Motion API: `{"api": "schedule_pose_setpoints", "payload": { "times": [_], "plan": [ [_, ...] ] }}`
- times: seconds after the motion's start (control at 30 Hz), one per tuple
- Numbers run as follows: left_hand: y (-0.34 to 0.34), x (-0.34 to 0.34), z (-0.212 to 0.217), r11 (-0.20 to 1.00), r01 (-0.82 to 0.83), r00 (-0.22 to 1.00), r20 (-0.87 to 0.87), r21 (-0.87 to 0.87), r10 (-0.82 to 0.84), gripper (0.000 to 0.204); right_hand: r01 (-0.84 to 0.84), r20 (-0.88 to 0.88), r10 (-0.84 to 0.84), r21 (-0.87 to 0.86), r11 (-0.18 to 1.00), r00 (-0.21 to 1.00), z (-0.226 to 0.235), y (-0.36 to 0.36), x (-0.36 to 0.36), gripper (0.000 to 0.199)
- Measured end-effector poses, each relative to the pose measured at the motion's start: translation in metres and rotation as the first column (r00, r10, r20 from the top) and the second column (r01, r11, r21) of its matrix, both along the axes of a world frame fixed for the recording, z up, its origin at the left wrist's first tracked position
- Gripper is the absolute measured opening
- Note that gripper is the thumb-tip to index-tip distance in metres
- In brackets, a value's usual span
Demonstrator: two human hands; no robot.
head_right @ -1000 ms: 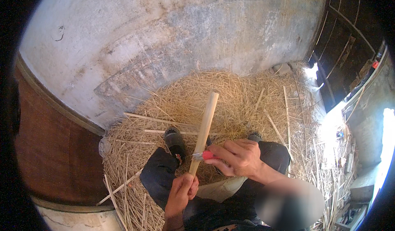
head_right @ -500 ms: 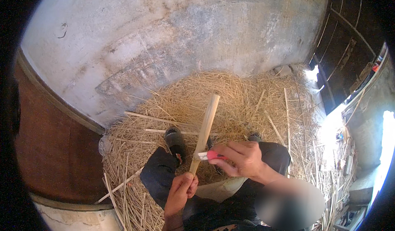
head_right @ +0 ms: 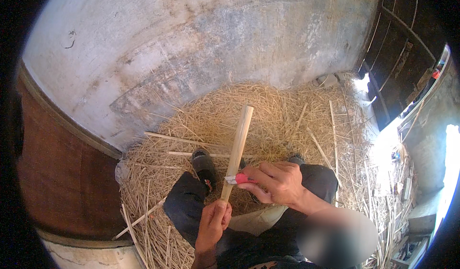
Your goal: The person sits on a hay-covered floor and uses a knife to split long bamboo poles into thin strips. They hold the pole with one hand and use the knife to shave and cut the material, occasionally switching to a red utility knife for finer work.
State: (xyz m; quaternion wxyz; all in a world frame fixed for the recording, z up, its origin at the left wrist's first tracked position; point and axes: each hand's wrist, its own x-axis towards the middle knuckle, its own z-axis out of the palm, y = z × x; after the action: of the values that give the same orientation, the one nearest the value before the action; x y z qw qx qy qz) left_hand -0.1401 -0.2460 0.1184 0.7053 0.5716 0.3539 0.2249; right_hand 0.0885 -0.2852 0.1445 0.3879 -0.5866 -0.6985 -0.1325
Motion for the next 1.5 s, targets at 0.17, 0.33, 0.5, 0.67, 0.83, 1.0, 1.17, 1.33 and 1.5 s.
{"api": "schedule_pose_setpoints", "payload": {
  "times": [0.17, 0.33, 0.5, 0.67, 0.83, 1.0, 1.17, 1.33, 1.5],
  "plan": [
    [-0.004, -0.001, 0.006, 0.999, -0.022, 1.0, 0.004, -0.046, 0.022, 0.044, 0.061, 0.008, -0.061, -0.029, 0.998, 0.998, 0.006, 0.001, 0.011, 0.025],
    [-0.029, -0.024, -0.019, 0.993, 0.111, 0.992, -0.055, -0.04, -0.113, 0.042, 0.405, -0.366, -0.386, -0.028, 0.914, 0.847, 0.043, 0.023, 0.077, 0.02],
    [0.002, -0.028, -0.029, 0.995, 0.042, 0.998, -0.043, -0.093, -0.046, 0.041, 0.219, -0.326, -0.22, -0.039, 0.975, 0.919, 0.037, 0.014, 0.065, 0.02],
    [0.016, -0.017, -0.007, 0.962, 0.077, 0.997, 0.044, -0.26, -0.067, 0.038, -0.062, -0.244, 0.043, -0.068, 0.996, 0.969, 0.003, 0.005, 0.02, 0.022],
    [0.015, -0.007, -0.009, 0.939, 0.115, 0.983, 0.171, -0.325, -0.061, 0.044, -0.1, -0.131, 0.095, -0.03, 0.995, 0.987, -0.008, 0.004, 0.003, 0.03],
    [0.013, -0.002, -0.009, 0.944, 0.093, 0.982, 0.185, -0.317, -0.035, 0.043, -0.057, -0.054, 0.052, -0.075, 0.996, 0.997, 0.002, 0.002, -0.001, 0.029],
    [0.009, -0.01, -0.008, 0.94, 0.092, 0.988, 0.146, -0.327, -0.046, 0.042, 0.005, -0.072, -0.005, -0.01, 1.0, 0.997, -0.003, 0.007, 0.007, 0.026],
    [-0.002, -0.025, -0.018, 0.904, 0.123, 0.992, 0.076, -0.41, -0.101, 0.04, 0.246, -0.233, -0.235, 0.02, 0.969, 0.944, 0.002, 0.015, 0.037, 0.017],
    [-0.023, -0.046, -0.022, 0.881, -0.032, 0.986, -0.158, -0.471, -0.048, 0.04, 0.362, -0.351, -0.354, -0.045, 0.931, 0.867, 0.053, 0.017, 0.078, 0.019]
  ]
}}
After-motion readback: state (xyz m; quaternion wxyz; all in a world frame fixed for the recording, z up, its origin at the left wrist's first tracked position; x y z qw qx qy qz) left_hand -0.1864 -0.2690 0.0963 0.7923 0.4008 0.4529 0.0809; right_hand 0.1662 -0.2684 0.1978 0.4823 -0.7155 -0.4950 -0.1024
